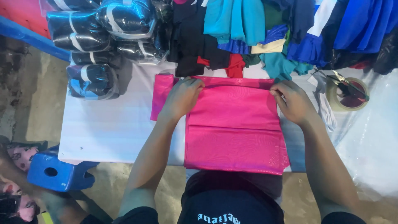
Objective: Folding a pink cloth into a small bundle and tying it with a white strip of material.
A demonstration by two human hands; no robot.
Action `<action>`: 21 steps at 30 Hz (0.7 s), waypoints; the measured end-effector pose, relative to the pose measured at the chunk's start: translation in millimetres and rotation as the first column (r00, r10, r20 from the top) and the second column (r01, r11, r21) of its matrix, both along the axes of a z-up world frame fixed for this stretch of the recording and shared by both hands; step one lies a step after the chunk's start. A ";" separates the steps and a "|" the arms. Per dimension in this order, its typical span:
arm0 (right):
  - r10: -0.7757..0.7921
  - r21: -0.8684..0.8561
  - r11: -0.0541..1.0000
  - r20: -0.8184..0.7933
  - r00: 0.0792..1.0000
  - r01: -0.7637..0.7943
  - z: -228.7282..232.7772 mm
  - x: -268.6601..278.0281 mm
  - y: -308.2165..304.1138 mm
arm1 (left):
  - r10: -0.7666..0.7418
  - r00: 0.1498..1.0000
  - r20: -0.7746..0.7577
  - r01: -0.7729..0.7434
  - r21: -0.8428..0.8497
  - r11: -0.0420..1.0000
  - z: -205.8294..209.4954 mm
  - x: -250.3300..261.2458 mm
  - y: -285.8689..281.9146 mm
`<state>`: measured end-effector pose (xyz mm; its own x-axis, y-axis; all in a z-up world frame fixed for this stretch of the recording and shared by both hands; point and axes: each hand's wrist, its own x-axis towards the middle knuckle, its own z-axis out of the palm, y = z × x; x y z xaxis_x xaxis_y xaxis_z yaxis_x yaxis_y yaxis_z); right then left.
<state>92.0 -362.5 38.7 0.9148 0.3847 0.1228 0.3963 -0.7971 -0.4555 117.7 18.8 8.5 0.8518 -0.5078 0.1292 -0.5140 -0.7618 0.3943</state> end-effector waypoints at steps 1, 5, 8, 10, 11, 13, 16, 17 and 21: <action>-0.001 0.001 1.000 -0.002 1.000 0.001 -0.9 3.7 2.0 | -0.001 1.000 -0.002 0.001 0.001 1.000 1.0 2.4 -0.4; -0.007 -0.039 0.999 0.059 0.998 0.010 -9.0 16.2 2.8 | 0.067 0.996 0.063 -0.070 0.054 0.996 -3.0 13.5 -3.2; 0.004 -0.087 0.996 0.122 0.992 0.007 -17.5 23.8 4.3 | 0.127 0.981 0.144 -0.143 0.106 0.984 -8.7 15.9 -6.2; -0.001 -0.117 0.993 0.154 0.988 0.019 -22.9 23.9 6.2 | 0.159 0.969 0.191 -0.185 0.127 0.974 -2.8 9.4 -9.5; -0.028 -0.129 0.990 0.226 0.974 0.059 -26.3 22.4 7.3 | 0.188 0.959 0.214 -0.212 0.098 0.972 4.2 3.8 -10.8; -0.056 -0.139 0.985 0.295 0.954 0.101 -25.5 15.8 8.4 | 0.215 0.948 0.234 -0.236 0.068 0.969 11.1 -8.5 -10.7; -0.067 -0.112 0.988 0.308 0.949 0.107 -4.6 -3.6 12.9 | 0.162 0.973 0.166 -0.153 -0.065 0.986 19.0 -36.6 -2.7; -0.025 -0.028 0.999 0.193 0.981 0.031 8.1 -15.8 14.4 | 0.061 0.998 0.027 -0.054 -0.198 0.979 26.1 -51.6 -0.3; 0.137 0.140 0.983 -0.099 0.986 -0.122 46.5 -70.4 15.8 | -0.280 0.923 -0.263 0.116 -0.503 0.857 58.5 -110.7 5.8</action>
